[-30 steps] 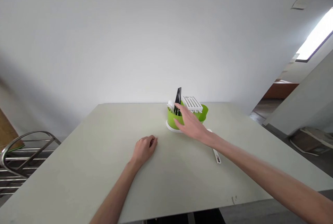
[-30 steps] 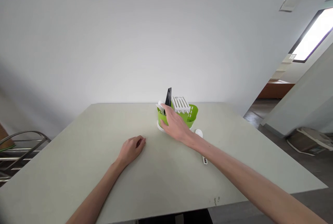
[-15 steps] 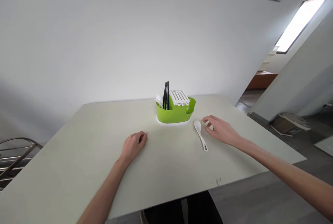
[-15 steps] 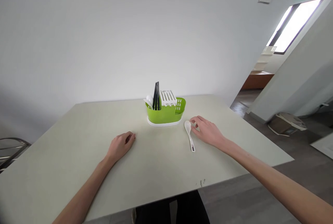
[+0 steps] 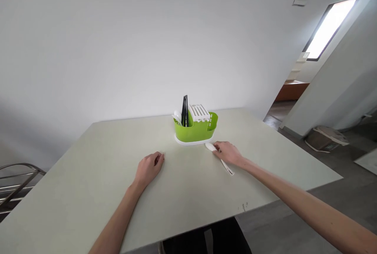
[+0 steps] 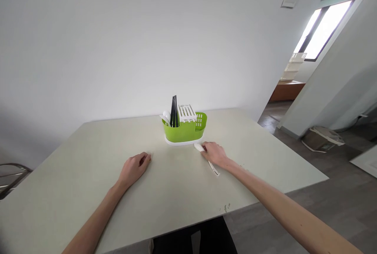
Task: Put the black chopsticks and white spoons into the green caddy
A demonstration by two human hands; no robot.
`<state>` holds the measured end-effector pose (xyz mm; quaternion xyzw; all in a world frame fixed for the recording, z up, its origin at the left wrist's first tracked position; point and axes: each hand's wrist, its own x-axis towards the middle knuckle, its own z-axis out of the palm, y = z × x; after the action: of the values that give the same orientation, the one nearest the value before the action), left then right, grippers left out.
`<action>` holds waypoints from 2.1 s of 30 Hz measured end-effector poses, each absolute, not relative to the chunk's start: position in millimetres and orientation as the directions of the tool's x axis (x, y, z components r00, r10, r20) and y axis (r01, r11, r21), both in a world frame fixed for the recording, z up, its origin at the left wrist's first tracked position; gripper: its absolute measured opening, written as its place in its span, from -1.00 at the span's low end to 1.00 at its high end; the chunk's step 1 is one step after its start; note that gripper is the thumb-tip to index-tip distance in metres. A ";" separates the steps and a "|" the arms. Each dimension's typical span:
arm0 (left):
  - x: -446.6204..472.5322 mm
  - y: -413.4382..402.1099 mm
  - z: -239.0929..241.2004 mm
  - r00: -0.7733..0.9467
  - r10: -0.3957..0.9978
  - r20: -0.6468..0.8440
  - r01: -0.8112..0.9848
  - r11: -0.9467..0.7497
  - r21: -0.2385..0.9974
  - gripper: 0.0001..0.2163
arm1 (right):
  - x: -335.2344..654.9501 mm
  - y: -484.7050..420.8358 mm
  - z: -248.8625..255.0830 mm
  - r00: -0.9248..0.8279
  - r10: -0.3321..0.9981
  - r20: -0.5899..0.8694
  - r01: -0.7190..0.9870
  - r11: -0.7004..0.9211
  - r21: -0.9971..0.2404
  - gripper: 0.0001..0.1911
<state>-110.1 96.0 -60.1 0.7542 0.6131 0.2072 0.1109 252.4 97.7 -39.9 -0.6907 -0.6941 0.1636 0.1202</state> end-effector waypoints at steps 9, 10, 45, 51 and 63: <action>-110.8 95.8 -62.0 0.178 0.968 0.175 0.877 -0.237 0.417 -0.63 | 191.4 76.0 54.8 -0.278 0.911 0.303 0.672 0.410 -0.617 -0.84; -110.7 95.6 -61.9 0.179 0.968 0.177 0.877 -0.238 0.418 -0.63 | 186.1 78.3 68.8 -0.252 0.888 0.386 0.657 0.449 -0.606 -0.85; -111.7 94.1 -65.5 0.192 0.960 0.202 0.866 -0.263 0.426 -0.63 | 116.5 154.4 41.9 -0.373 0.825 0.424 0.868 0.472 -0.156 -0.52; -112.4 94.9 -64.7 0.195 0.961 0.198 0.865 -0.264 0.427 -0.63 | 119.5 163.4 37.7 -0.336 0.843 0.419 0.775 0.501 -0.386 -0.26; -112.2 94.3 -63.9 0.183 0.961 0.207 0.857 -0.259 0.445 -0.62 | 102.7 174.3 34.0 -0.310 0.923 0.229 0.767 0.385 -0.514 0.06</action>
<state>-112.2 94.3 -63.9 0.7605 0.5978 0.2261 0.1145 102.7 174.3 34.0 -0.5319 -0.7939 0.1569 0.2491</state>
